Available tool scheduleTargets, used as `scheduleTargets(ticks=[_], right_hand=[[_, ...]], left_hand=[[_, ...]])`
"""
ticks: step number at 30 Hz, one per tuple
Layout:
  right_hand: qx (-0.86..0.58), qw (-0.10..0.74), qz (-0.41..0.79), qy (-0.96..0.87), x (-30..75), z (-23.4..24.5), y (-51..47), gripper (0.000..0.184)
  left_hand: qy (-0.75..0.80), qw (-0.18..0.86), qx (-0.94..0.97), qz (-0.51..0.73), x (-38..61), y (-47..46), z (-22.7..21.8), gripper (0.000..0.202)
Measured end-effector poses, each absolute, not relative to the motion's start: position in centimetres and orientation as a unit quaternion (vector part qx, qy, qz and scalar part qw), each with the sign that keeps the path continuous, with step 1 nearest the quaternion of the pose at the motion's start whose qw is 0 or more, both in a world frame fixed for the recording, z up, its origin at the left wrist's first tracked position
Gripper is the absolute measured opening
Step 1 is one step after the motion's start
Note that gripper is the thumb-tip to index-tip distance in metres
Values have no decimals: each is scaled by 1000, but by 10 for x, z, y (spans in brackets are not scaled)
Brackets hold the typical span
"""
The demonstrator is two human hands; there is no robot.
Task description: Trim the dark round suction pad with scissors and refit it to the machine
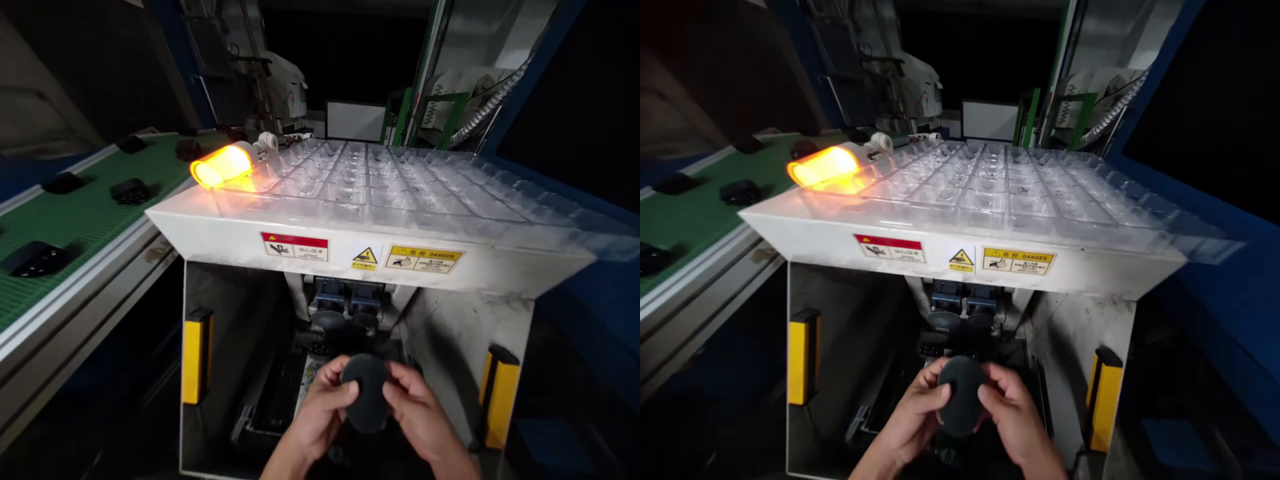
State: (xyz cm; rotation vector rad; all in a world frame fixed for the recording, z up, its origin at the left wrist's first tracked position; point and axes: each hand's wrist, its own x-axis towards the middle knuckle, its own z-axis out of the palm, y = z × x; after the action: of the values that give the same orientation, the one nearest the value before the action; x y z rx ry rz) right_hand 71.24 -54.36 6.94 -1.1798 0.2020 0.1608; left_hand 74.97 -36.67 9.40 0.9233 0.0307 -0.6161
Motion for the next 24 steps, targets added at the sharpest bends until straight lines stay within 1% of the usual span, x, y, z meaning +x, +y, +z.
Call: scheduleTargets(ticks=[3,5,8,12,16,19,21,24], right_hand=[[-691,718,17,84,757,77,-573,42],[-743,663,-19,92,779,69,-582,44],[-778,619,-57,95,795,47,-581,44],[-830,541,-110,75,796,17,-573,36],[-833,537,-119,62,796,-2,-570,32],[-825,546,-128,69,798,-10,-569,29],[-819,549,-145,87,799,-14,-567,28],[-803,552,-180,130,800,-18,-563,26]], left_hand=[[1,799,572,-188,787,-386,112,31],[17,764,629,-143,803,-396,113,35],[75,757,628,-164,813,-409,99,47],[120,786,571,-204,817,-417,74,48],[157,807,523,-225,820,-422,58,51],[221,812,493,-220,823,-431,53,54],[254,811,481,-217,825,-437,50,55],[264,817,465,-215,829,-442,45,54]])
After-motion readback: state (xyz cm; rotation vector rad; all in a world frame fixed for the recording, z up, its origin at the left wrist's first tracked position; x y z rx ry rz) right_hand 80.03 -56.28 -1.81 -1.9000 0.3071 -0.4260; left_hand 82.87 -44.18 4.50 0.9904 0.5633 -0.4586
